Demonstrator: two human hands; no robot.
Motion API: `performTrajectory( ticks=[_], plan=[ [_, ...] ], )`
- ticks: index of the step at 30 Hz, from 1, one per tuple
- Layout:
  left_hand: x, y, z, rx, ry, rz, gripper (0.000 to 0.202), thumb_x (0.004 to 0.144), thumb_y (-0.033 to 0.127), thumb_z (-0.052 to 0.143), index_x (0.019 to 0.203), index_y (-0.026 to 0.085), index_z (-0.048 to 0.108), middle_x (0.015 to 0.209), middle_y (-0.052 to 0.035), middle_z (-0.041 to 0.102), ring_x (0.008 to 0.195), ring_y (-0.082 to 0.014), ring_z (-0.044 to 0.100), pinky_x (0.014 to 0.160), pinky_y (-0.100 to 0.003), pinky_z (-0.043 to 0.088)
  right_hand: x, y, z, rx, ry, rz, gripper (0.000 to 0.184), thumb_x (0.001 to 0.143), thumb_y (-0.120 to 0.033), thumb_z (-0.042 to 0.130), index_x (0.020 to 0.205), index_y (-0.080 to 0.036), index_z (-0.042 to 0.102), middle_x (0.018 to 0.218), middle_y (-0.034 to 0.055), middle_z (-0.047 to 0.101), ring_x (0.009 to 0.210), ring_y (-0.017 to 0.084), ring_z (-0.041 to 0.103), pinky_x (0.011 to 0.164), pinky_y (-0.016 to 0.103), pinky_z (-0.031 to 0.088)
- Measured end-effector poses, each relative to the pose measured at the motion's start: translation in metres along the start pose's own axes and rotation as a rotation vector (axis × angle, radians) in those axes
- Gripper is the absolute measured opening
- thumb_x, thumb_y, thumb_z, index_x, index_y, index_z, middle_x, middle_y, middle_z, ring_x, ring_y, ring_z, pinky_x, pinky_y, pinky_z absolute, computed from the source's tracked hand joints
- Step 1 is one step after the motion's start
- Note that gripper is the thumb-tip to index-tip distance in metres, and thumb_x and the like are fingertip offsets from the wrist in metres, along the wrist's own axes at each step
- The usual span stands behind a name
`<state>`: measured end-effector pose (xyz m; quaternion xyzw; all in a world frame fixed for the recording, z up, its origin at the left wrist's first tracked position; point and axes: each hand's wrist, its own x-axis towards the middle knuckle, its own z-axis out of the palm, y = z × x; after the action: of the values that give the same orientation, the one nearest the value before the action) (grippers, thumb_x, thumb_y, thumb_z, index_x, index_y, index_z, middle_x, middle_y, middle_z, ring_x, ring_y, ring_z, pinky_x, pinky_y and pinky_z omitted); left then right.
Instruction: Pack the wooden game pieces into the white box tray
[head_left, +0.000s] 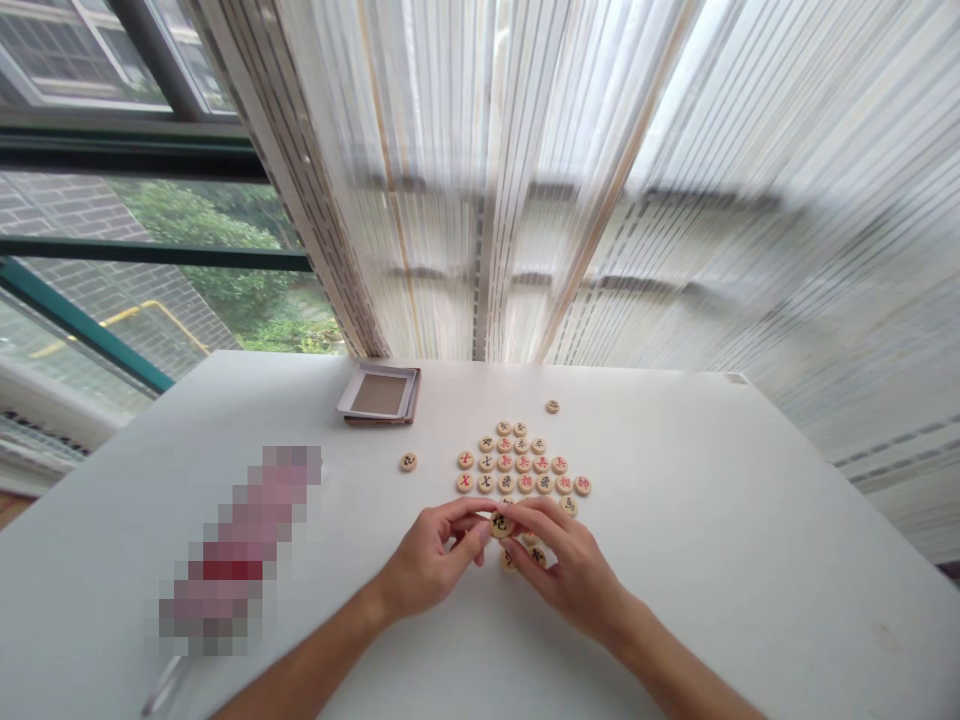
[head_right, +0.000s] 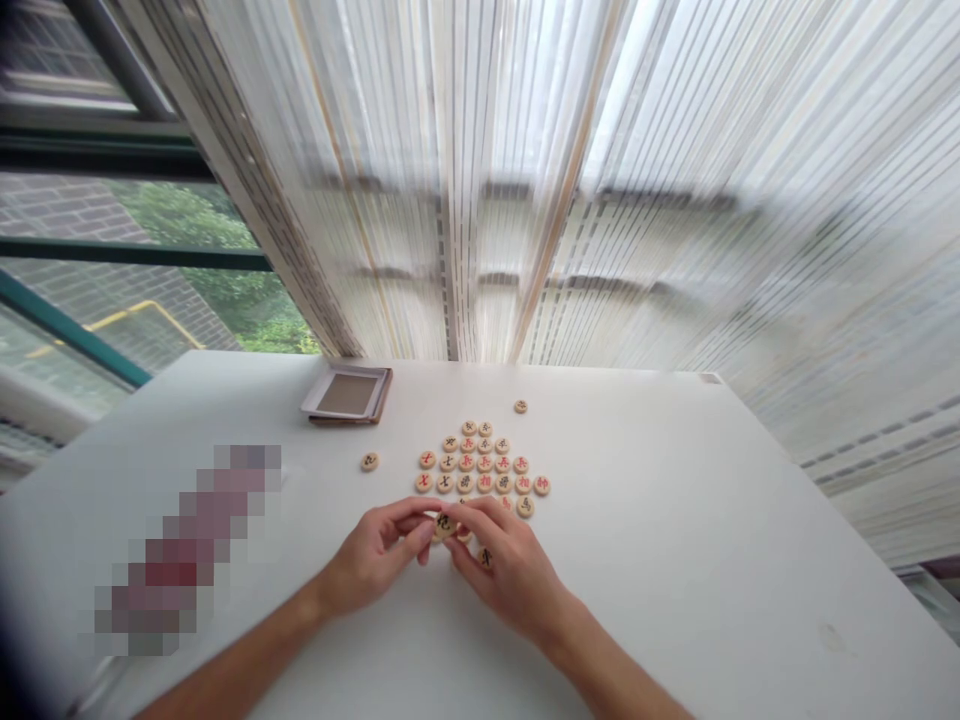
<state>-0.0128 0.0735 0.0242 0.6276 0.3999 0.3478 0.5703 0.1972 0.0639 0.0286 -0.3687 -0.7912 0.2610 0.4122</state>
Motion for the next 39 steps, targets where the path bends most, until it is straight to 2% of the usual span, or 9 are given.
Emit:
performTrajectory(
  ticks=[6, 13, 19, 26, 29, 32, 34, 36, 39],
  plan=[
    [0.001, -0.005, 0.000, -0.023, -0.005, -0.003, 0.041, 0.094, 0.035, 0.061, 0.130, 0.015, 0.058, 0.089, -0.0072, 0.072, 0.072, -0.0141, 0.061, 0.067, -0.026, 0.049, -0.001, 0.004, 0.002, 0.004, -0.002, -0.004, 0.043, 0.094, -0.016, 0.057, 0.135, -0.030, 0.056, 0.110, 0.0082, 0.064, 0.090, 0.019, 0.066, 0.082, 0.035, 0.058],
    [0.001, -0.006, 0.000, 0.009, 0.027, -0.012, 0.034, 0.091, 0.036, 0.065, 0.119, 0.017, 0.060, 0.097, -0.0091, 0.075, 0.085, -0.0185, 0.068, 0.068, -0.025, 0.048, 0.002, -0.003, 0.001, 0.117, -0.016, 0.036, 0.043, 0.092, -0.011, 0.057, 0.131, -0.029, 0.058, 0.109, 0.0069, 0.065, 0.088, 0.017, 0.065, 0.081, 0.033, 0.056],
    [0.000, -0.004, 0.002, 0.079, 0.037, 0.025, 0.027, 0.088, 0.034, 0.069, 0.108, 0.019, 0.061, 0.092, -0.0063, 0.077, 0.081, -0.0171, 0.069, 0.062, -0.023, 0.044, 0.004, -0.012, -0.004, 0.262, -0.002, 0.227, 0.023, 0.092, -0.017, 0.060, 0.113, -0.026, 0.066, 0.093, 0.0039, 0.066, 0.079, 0.017, 0.065, 0.073, 0.031, 0.056],
    [0.002, -0.003, -0.004, 0.230, 0.107, 0.105, 0.025, 0.091, 0.032, 0.063, 0.113, 0.019, 0.059, 0.078, -0.0010, 0.076, 0.063, -0.0107, 0.060, 0.056, -0.021, 0.040, 0.007, -0.005, -0.004, 0.475, 0.067, 0.281, 0.019, 0.095, -0.022, 0.058, 0.111, -0.026, 0.067, 0.102, 0.0056, 0.059, 0.089, 0.018, 0.065, 0.079, 0.033, 0.057],
    [0.003, -0.004, -0.007, 0.247, 0.138, 0.125, 0.021, 0.093, 0.031, 0.060, 0.111, 0.019, 0.061, 0.077, -0.0008, 0.075, 0.064, -0.0106, 0.062, 0.056, -0.021, 0.040, 0.008, -0.004, -0.005, 0.433, 0.071, 0.310, 0.014, 0.091, -0.023, 0.064, 0.105, -0.024, 0.068, 0.096, 0.0047, 0.061, 0.085, 0.017, 0.063, 0.076, 0.031, 0.056],
    [0.003, -0.005, -0.007, 0.272, 0.144, 0.142, 0.017, 0.092, 0.031, 0.062, 0.105, 0.019, 0.065, 0.078, -0.0009, 0.074, 0.065, -0.0107, 0.062, 0.057, -0.020, 0.042, 0.008, -0.008, -0.005, 0.329, 0.017, 0.322, 0.007, 0.091, -0.026, 0.065, 0.094, -0.022, 0.071, 0.084, 0.0029, 0.062, 0.078, 0.017, 0.061, 0.071, 0.029, 0.052],
    [0.003, -0.006, -0.006, 0.298, 0.138, 0.163, 0.016, 0.091, 0.031, 0.064, 0.101, 0.020, 0.067, 0.078, -0.0004, 0.072, 0.065, -0.0104, 0.061, 0.057, -0.020, 0.044, 0.007, -0.011, -0.005, 0.312, -0.024, 0.315, 0.012, 0.095, -0.027, 0.061, 0.094, -0.023, 0.071, 0.079, 0.0022, 0.064, 0.075, 0.016, 0.062, 0.071, 0.029, 0.051],
    [0.002, -0.007, -0.005, 0.317, 0.127, 0.191, 0.016, 0.089, 0.032, 0.066, 0.100, 0.020, 0.067, 0.080, -0.0005, 0.071, 0.065, -0.0101, 0.060, 0.058, -0.020, 0.045, 0.007, -0.013, -0.004, 0.310, -0.041, 0.288, 0.018, 0.099, -0.027, 0.054, 0.102, -0.025, 0.071, 0.081, 0.0029, 0.067, 0.080, 0.018, 0.064, 0.076, 0.031, 0.051],
    [0.001, -0.009, -0.004, 0.342, 0.124, 0.225, 0.021, 0.085, 0.032, 0.071, 0.101, 0.020, 0.067, 0.085, -0.0011, 0.071, 0.062, -0.0094, 0.058, 0.057, -0.020, 0.047, 0.005, -0.012, -0.001, 0.276, -0.031, 0.256, 0.024, 0.101, -0.025, 0.048, 0.112, -0.027, 0.069, 0.097, 0.0062, 0.067, 0.097, 0.021, 0.063, 0.084, 0.035, 0.052]
  ],
)
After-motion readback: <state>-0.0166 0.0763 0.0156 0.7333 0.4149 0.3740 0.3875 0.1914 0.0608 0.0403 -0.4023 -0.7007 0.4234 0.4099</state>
